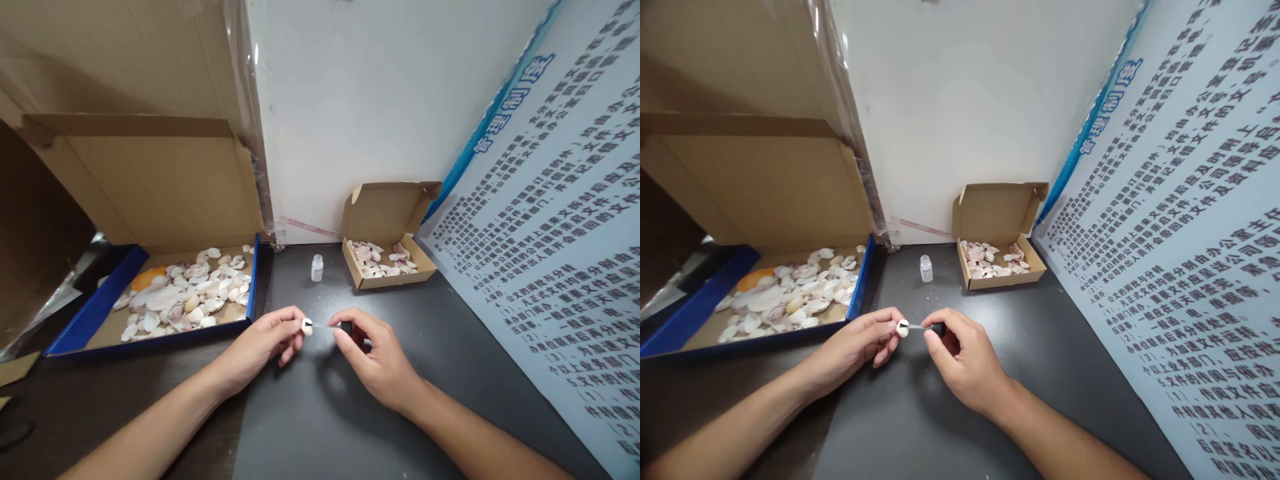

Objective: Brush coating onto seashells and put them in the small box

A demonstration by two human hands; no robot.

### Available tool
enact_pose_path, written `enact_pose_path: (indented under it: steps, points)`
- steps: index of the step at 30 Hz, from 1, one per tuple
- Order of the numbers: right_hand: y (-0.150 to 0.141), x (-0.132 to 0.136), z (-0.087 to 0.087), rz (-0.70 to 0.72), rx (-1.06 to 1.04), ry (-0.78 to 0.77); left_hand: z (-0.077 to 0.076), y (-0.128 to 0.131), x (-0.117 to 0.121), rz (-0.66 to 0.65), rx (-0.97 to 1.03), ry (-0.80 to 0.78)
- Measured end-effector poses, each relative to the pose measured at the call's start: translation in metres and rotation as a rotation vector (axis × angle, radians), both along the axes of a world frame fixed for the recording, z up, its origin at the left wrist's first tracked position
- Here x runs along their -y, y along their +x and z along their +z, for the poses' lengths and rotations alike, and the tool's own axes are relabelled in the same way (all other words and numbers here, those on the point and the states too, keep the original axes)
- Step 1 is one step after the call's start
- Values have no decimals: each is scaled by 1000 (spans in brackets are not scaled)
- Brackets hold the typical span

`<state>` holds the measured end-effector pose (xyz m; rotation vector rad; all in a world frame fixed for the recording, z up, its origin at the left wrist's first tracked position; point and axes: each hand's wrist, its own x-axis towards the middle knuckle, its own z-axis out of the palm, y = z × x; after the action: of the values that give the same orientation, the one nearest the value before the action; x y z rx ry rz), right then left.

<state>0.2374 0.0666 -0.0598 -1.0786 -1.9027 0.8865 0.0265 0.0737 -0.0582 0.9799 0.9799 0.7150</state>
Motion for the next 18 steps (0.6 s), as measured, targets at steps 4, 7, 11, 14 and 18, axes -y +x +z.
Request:
enact_pose_path:
  steps: [4, 7, 11, 14, 18]
  points:
    - [-1, -1, 0, 2, 7, 0, 1, 1, 0, 14, 1, -19]
    - [-1, -1, -1, 3, 7, -5, 3, 1, 0, 15, -1, -21]
    - [0, -2, -1, 6, 14, -6, 5, 2, 0, 13, -23, -9]
    - [0, -2, -1, -14, 36, -6, 4, 3, 0, 28, -23, -2]
    - [-1, -1, 0, -44, 18, -6, 3, 2, -1, 57, -2, -13]
